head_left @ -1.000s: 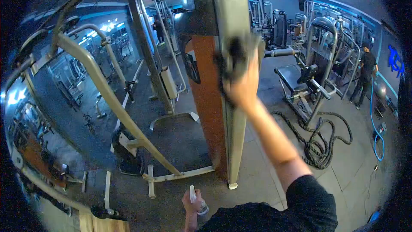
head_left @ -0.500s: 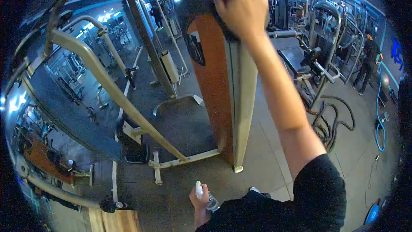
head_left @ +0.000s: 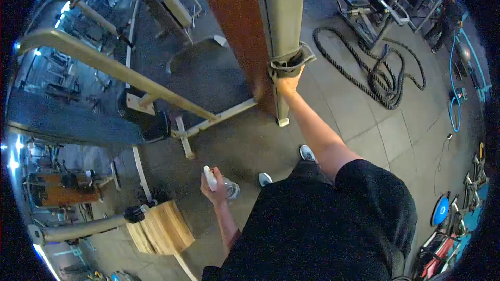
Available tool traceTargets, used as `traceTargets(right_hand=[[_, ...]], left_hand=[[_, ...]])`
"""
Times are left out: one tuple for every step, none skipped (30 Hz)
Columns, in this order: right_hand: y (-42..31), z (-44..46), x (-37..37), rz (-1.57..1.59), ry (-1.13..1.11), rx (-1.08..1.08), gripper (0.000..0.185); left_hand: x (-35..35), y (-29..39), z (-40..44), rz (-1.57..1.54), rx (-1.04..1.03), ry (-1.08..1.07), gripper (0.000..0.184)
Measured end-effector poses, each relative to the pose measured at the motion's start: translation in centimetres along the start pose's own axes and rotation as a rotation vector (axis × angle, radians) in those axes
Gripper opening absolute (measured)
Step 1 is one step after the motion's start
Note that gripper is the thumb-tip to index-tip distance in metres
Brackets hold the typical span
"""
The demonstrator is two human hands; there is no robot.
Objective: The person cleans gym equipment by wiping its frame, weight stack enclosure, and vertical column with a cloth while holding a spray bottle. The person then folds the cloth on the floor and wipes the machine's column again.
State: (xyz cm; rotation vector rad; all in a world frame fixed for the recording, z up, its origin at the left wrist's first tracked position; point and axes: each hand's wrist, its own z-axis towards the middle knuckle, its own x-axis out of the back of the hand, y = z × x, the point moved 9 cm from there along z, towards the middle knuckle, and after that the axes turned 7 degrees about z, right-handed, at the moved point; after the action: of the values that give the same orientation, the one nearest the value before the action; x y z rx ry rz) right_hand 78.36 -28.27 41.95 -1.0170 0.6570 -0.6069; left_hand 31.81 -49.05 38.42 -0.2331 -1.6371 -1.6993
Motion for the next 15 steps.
traceTargets(right_hand=[[0.6,0.0,0.1,-0.013,-0.015,-0.018,0.105],[0.2,0.0,0.4,-0.173,-0.004,0.108,0.105],[-0.3,0.1,0.4,-0.327,0.005,0.24,0.105],[-0.1,0.1,-0.2,-0.476,-0.099,0.335,0.106],[1.5,-0.3,0.7,-0.477,-0.113,0.327,0.106],[2.8,-1.4,0.4,-0.661,-0.217,0.419,0.106],[4.3,-2.7,-0.2,-0.841,-0.32,0.515,0.107],[6.6,-3.0,0.5,-0.71,-0.376,0.292,0.102],[9.1,-3.6,1.5,-0.554,-0.335,0.177,0.092],[9.6,-4.0,1.4,-0.589,-0.359,0.17,0.09],[10.1,-4.7,1.4,-0.627,-0.385,0.159,0.087],[10.4,-4.8,1.7,-0.626,-0.389,0.157,0.087],[9.9,-5.0,1.1,-0.732,-0.447,0.252,0.084],[9.4,-5.1,0.5,-0.838,-0.5,0.351,0.081],[9.1,-4.5,0.5,-0.834,-0.49,0.363,0.081]], left_hand=[[0.2,-0.1,-0.6,-0.108,0.087,0.036,0.012],[0.4,0.1,-1.8,-0.11,0.113,0.056,0.011],[0.3,0.7,-2.8,-0.101,0.132,0.059,0.011],[0.0,0.8,-3.9,-0.113,0.198,0.047,0.01],[-0.5,0.8,-5.0,-0.127,0.262,0.037,0.01],[-1.0,0.6,-6.0,-0.121,0.273,0.041,0.01],[-1.8,0.1,-7.0,-0.137,0.28,0.03,0.01],[-2.5,-0.2,-7.7,-0.157,0.286,0.019,0.01],[-3.2,0.3,-8.1,-0.157,0.288,0.028,0.01],[-4.1,0.7,-8.7,-0.19,0.337,0.002,0.011],[-4.7,0.9,-9.5,-0.221,0.388,-0.028,0.012],[-5.3,1.6,-9.7,-0.238,0.373,-0.058,0.015],[-5.7,1.7,-9.8,-0.24,0.37,-0.057,0.015],[-6.3,1.9,-9.7,-0.248,0.346,-0.055,0.015],[-6.9,2.2,-9.3,-0.261,0.316,-0.05,0.015]])
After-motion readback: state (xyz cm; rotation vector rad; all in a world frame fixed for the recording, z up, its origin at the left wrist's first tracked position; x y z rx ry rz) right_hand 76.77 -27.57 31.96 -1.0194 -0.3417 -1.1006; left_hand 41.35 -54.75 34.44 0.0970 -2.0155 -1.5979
